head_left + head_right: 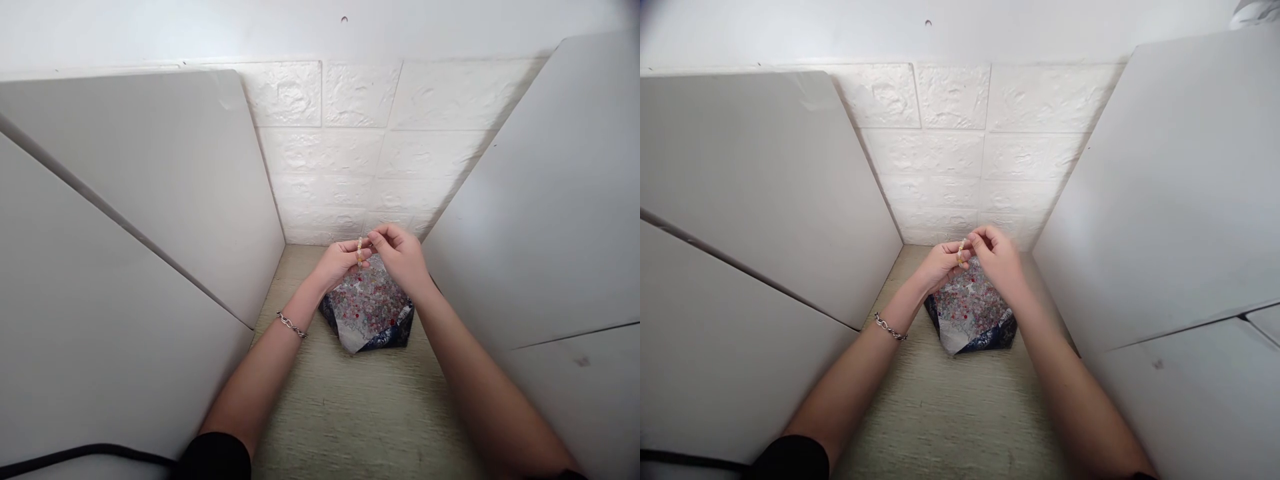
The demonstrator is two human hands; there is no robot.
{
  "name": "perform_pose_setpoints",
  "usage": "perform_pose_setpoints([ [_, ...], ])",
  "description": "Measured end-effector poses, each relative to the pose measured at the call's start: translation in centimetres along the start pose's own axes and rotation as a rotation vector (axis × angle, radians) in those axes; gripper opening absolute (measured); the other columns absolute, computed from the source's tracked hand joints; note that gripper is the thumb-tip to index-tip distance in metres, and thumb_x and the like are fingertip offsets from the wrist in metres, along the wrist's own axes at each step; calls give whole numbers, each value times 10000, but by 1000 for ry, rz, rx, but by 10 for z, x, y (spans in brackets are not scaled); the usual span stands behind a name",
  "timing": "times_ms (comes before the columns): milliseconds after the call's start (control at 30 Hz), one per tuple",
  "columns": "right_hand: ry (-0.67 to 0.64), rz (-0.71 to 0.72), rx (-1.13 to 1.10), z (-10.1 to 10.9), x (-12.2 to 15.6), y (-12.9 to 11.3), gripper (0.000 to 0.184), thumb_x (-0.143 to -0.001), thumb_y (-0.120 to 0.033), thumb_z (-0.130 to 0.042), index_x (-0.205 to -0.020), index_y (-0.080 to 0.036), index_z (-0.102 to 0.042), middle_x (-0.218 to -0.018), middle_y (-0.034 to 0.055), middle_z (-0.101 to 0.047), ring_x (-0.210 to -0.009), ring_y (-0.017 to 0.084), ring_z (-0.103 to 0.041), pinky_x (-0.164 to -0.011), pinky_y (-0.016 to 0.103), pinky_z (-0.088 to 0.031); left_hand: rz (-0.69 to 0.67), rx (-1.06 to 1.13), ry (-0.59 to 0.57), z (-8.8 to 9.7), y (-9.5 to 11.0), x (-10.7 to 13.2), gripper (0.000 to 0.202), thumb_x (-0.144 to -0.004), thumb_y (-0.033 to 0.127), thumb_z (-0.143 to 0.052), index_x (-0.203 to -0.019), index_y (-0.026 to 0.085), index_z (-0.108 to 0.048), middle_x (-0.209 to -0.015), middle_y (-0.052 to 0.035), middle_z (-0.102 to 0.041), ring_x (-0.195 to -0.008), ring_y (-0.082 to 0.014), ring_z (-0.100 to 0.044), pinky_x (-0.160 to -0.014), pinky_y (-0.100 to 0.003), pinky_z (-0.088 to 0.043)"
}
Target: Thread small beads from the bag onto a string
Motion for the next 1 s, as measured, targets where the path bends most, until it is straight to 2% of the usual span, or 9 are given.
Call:
perform_pose_setpoints([
  [133,77,9,62,-1,0,4,138,-757,-322,-515,-785,-195,-562,-747,9,-600,-679,146,-533,-632,291,-397,-43,-1,22,2,-3,-3,340,-514,253,-772,-816,124,-682,-714,-25,-627,-658,-73,-513,-697,-220,-383],
  [367,88,-18,46,-6,1,9,170,-755,-319,-507,-853,-186,-549,-835,31,-589,-728,147,-534,-683,309,-417,-105,35,103,7,-2,-6,279,-556,217,-744,-796,104,-657,-771,-49,-643,-799,-123,-556,-844,-271,-370],
  [467,143,-67,-73,-9,2,16,248,-738,-344,-537,-940,-200,-534,-1011,55,-566,-862,160,-533,-777,327,-425,-141,65,149,6,-3,-7,284,-616,198,-704,-883,136,-633,-1001,-63,-626,-979,-142,-537,-913,-258,-351],
  [533,150,-146,-266,-14,2,23,315,-721,-366,-559,-999,-226,-508,-1124,54,-519,-956,162,-518,-826,323,-424,-157,77,187,4,-4,-7,349,-650,178,-679,-990,176,-602,-1219,-56,-522,-1133,-149,-459,-940,-230,-340],
  [633,107,-294,-606,-25,4,27,388,-693,-373,-592,-1037,-249,-462,-1151,49,-501,-961,148,-530,-770,284,-454,-166,92,167,-1,-4,-7,519,-685,172,-650,-1176,237,-494,-1361,-31,-376,-1191,-149,-412,-868,-191,-398],
  [767,98,-372,-816,-33,6,22,477,-665,-369,-623,-1073,-273,-395,-1105,38,-530,-777,119,-556,-559,233,-445,-165,149,167,-5,-1,-5,706,-685,155,-644,-1300,317,-337,-1334,-4,-413,-916,-121,-564,-597,-168,-454],
  [833,104,-386,-839,-33,7,20,505,-661,-383,-625,-1089,-283,-376,-1067,28,-548,-740,116,-556,-525,227,-435,-169,159,178,-8,1,-3,752,-686,147,-643,-1322,334,-289,-1307,-1,-446,-832,-107,-574,-568,-171,-453],
  [933,41,-395,-850,-34,9,20,450,-667,-428,-611,-1046,-272,-425,-1001,17,-574,-782,124,-569,-630,251,-475,-213,87,164,-16,3,1,728,-727,140,-605,-1341,312,-252,-1309,-7,-444,-1022,-127,-534,-752,-192,-463],
  [1000,-50,-375,-870,-35,11,20,401,-680,-462,-591,-1009,-267,-470,-1004,13,-583,-856,133,-575,-757,275,-478,-270,-7,155,-23,4,5,679,-760,144,-569,-1343,290,-252,-1342,-7,-405,-1193,-129,-416,-931,-214,-384],
])
Point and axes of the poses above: each hand's wrist, its own x-axis away from the middle knuckle, its own z-axis out of the back of the hand, y = z × x, the point moved 4 cm from there along -x, towards the middle knuckle
